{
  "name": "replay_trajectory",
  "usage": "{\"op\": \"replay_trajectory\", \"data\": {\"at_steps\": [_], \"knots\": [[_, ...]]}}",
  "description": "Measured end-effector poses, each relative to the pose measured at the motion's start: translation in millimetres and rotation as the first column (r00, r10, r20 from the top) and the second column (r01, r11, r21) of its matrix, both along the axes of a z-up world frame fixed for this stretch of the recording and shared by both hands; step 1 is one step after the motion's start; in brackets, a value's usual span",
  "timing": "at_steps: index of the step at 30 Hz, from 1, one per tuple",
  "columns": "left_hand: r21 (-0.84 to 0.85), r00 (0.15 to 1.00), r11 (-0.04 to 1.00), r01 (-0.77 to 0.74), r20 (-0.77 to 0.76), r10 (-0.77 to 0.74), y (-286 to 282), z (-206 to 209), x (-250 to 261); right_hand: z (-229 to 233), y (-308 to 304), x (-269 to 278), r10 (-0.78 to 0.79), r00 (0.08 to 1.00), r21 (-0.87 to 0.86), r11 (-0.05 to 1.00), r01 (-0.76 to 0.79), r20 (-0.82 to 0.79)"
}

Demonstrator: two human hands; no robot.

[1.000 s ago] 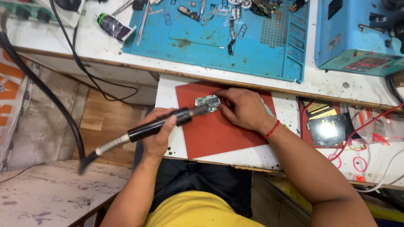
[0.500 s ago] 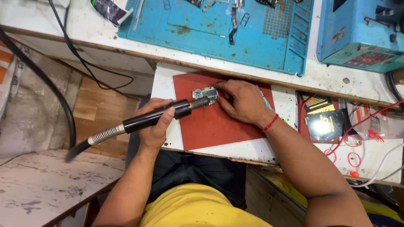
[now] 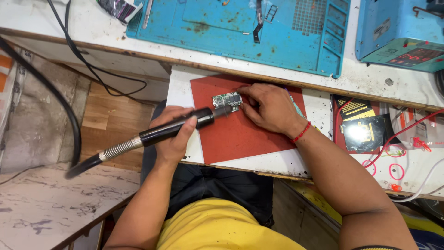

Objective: The person sits on the floor and uses a hot air gun to heat a small circuit board placed on a red mat. They manipulate the board with their hands and use a tool to adjust components while applying heat.

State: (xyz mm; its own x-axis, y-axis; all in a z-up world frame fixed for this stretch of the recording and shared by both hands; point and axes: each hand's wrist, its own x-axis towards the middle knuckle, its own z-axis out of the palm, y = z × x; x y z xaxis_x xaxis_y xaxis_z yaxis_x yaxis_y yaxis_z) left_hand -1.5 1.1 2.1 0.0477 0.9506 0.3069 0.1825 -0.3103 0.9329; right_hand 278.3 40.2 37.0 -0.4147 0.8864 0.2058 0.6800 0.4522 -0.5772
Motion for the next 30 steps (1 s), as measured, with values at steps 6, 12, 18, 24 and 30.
{"op": "replay_trajectory", "data": {"at_steps": [6,12,18,24,30], "knots": [[-0.060,0.997,0.998,-0.034,0.062,0.038,1.9,-5.5,-5.1,-4.3,-1.6,1.1,0.002,1.000,0.013,1.000,-0.002,-0.008],[-0.127,0.982,0.991,-0.038,0.178,0.060,-0.5,-5.3,-4.3,-11.3,-1.7,3.0,0.028,1.000,0.064,0.998,-0.028,-0.006],[-0.122,0.981,0.982,-0.143,0.116,0.158,0.3,1.6,-0.4,-7.6,-2.4,3.5,0.035,0.999,0.052,0.998,-0.036,0.010],[-0.107,0.974,0.983,-0.146,0.155,0.162,1.3,4.0,3.0,-7.8,-0.8,2.8,0.040,0.999,0.061,0.997,-0.042,0.030],[-0.024,0.988,0.988,-0.154,-0.016,0.154,0.0,2.7,3.0,-10.5,-0.2,3.4,0.046,0.999,0.071,0.996,-0.047,0.016]]}}
